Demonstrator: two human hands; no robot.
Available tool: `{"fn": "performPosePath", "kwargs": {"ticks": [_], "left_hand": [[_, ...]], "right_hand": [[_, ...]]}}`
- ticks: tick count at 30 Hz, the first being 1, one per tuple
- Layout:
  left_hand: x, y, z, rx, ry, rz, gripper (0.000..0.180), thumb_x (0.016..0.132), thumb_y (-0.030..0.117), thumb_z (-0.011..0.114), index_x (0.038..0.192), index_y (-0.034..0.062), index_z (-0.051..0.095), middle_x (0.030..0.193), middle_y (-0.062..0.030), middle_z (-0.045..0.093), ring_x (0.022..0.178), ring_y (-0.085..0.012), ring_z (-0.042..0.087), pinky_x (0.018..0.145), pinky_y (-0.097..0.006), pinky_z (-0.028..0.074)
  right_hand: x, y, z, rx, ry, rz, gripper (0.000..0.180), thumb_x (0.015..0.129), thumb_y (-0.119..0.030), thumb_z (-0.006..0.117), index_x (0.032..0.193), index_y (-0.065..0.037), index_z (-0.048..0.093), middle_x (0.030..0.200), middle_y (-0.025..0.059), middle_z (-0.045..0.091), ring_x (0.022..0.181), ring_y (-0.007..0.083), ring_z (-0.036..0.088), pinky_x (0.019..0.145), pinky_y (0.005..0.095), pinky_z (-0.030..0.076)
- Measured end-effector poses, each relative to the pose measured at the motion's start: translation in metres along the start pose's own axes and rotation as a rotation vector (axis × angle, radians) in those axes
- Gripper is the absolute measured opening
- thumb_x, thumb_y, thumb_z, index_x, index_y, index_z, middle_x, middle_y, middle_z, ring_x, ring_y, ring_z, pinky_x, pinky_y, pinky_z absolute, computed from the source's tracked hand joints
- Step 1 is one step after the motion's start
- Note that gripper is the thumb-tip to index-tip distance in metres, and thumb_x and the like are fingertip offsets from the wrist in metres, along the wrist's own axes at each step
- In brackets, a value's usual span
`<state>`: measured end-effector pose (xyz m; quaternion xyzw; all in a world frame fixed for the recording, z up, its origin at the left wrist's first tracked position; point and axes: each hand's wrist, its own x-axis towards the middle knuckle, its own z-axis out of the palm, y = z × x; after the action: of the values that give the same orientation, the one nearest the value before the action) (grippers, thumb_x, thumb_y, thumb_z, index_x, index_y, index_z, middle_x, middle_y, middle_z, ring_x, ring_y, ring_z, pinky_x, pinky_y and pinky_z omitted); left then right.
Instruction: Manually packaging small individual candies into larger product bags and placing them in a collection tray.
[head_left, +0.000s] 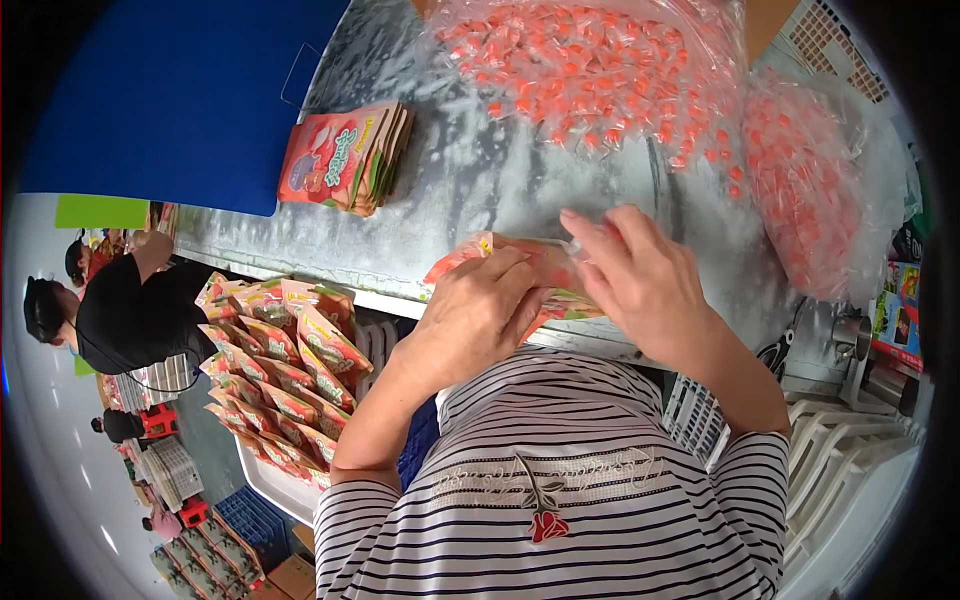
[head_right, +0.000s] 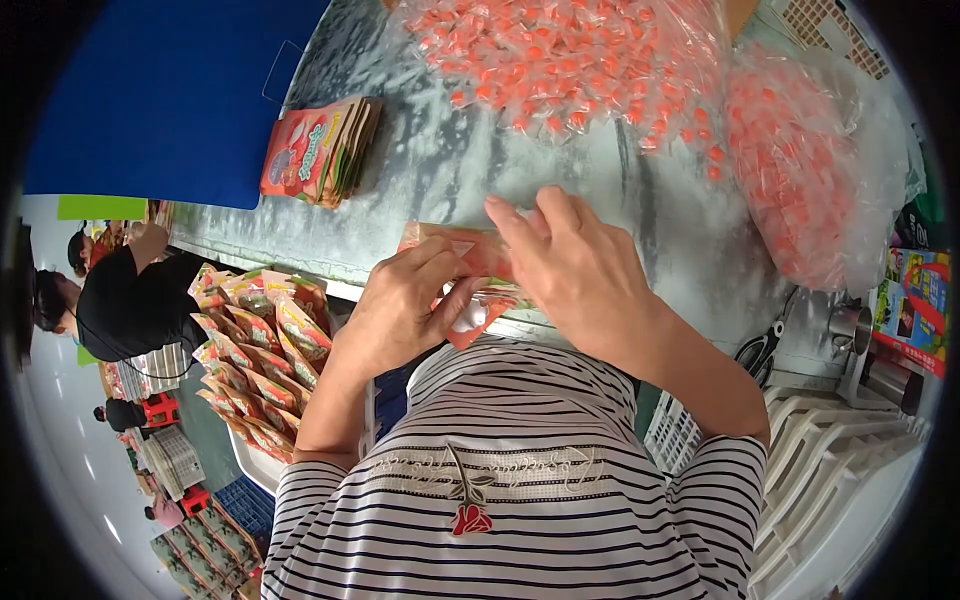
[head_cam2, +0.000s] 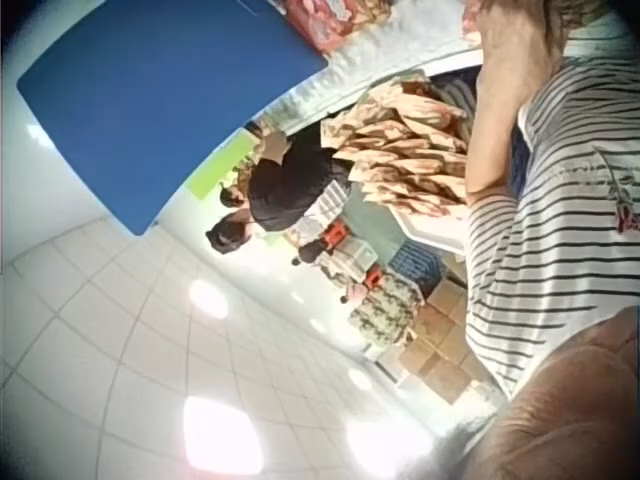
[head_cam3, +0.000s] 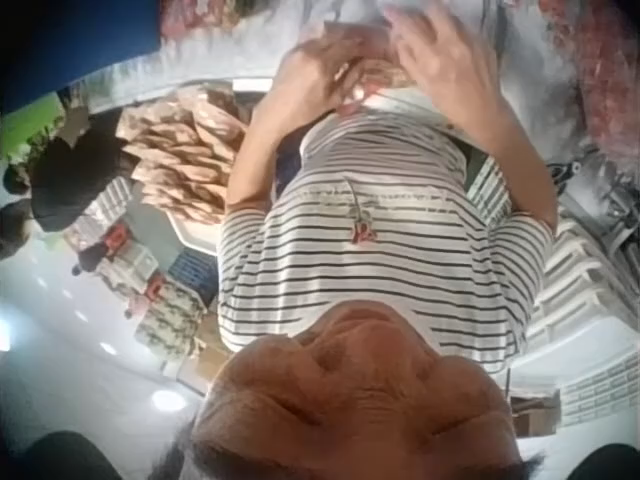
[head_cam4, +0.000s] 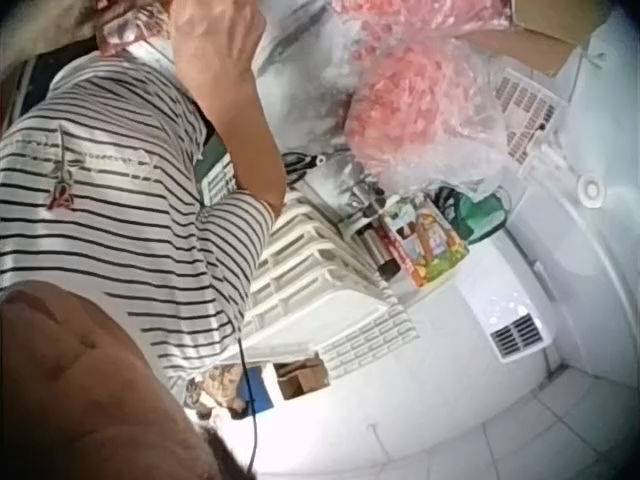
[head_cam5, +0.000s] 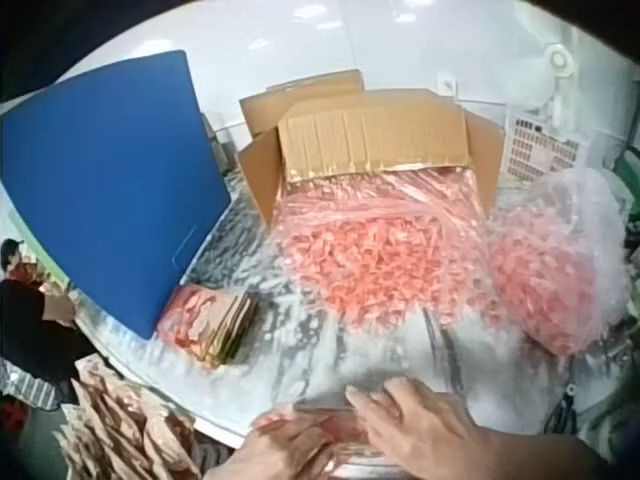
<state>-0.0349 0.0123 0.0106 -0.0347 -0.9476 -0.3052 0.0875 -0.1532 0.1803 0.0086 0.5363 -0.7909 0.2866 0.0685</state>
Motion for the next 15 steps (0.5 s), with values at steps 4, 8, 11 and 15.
{"fn": "performPosePath", "kwargs": {"ticks": [4,8,11,15], "left_hand": [[0.002,0.003,0.001,-0.058,0.012,0.034,0.013,0.080,0.006,0.066,0.089,0.0002,0.059,0.088,-0.0143,0.060,0.076,-0.0335,0.061,0.066,-0.041,0.050],[0.002,0.011,-0.006,-0.090,-0.018,0.124,0.013,0.080,0.004,0.066,0.093,-0.0001,0.062,0.087,-0.0132,0.059,0.079,-0.0316,0.060,0.069,-0.040,0.049],[-0.002,0.011,-0.001,-0.196,0.047,0.132,0.012,0.080,0.005,0.067,0.090,0.0000,0.062,0.085,-0.0120,0.057,0.076,-0.0307,0.058,0.069,-0.040,0.047],[-0.006,0.004,-0.001,-0.182,0.065,0.087,0.010,0.080,0.007,0.068,0.086,0.0007,0.061,0.080,-0.0113,0.055,0.071,-0.0306,0.055,0.067,-0.041,0.046]], "right_hand": [[0.012,-0.006,0.004,0.449,-0.002,0.119,0.030,0.084,-0.006,0.066,0.112,-0.002,0.057,0.088,0.0133,0.056,0.071,0.0235,0.062,0.062,0.0313,0.052],[0.020,-0.008,0.029,0.750,0.016,0.295,0.020,0.091,-0.010,0.060,0.106,0.000,0.049,0.081,0.0139,0.061,0.071,0.0229,0.063,0.063,0.0308,0.049],[0.022,-0.005,0.032,0.645,0.037,0.191,0.019,0.094,-0.014,0.057,0.103,0.000,0.048,0.080,0.0129,0.060,0.070,0.0218,0.061,0.065,0.0332,0.049],[0.026,-0.002,0.009,0.770,-0.232,0.370,0.021,0.099,-0.021,0.049,0.098,0.000,0.049,0.083,0.0122,0.060,0.076,0.0204,0.059,0.071,0.0347,0.047]]}}
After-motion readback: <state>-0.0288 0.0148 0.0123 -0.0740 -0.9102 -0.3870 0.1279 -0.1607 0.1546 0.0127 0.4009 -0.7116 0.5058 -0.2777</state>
